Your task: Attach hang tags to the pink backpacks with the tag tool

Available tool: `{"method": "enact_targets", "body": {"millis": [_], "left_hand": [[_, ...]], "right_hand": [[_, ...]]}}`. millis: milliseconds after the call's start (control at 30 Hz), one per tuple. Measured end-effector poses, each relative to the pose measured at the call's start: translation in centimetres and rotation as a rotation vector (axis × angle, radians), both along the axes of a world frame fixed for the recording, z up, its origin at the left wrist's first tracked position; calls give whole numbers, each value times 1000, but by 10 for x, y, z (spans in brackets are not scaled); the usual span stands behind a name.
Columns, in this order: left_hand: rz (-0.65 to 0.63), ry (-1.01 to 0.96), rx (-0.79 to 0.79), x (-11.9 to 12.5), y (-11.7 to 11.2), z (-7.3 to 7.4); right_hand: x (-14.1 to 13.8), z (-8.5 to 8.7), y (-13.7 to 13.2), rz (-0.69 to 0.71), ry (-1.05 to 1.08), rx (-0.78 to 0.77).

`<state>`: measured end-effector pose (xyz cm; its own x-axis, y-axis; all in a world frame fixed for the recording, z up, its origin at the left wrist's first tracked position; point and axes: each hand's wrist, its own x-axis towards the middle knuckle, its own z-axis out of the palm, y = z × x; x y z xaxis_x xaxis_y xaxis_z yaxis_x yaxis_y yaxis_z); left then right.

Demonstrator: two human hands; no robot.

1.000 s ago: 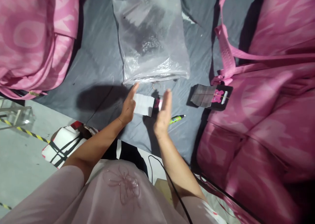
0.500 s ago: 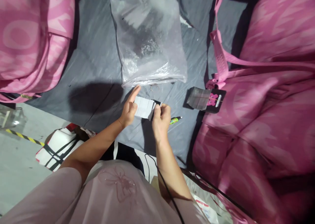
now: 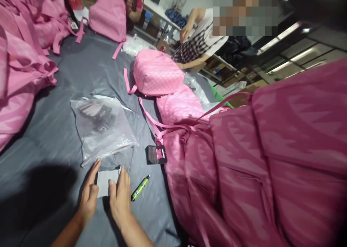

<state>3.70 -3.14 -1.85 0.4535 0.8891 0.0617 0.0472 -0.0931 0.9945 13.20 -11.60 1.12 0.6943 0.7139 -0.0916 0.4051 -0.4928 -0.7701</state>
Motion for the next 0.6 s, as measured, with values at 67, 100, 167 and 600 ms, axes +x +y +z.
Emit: {"method": "enact_targets", "body": {"millis": [67, 100, 167, 600], "left_hand": [[-78, -5, 49, -1, 1, 3], [-84, 16, 79, -2, 2, 4], [-57, 70, 150, -4, 4, 8], [101, 273, -204, -7, -27, 25]], "right_hand": [[-5, 0, 0, 1, 19, -4], [-6, 1, -1, -2, 44, -2], [-6, 6, -1, -16, 96, 17], [-2, 17, -5, -112, 378, 114]]}}
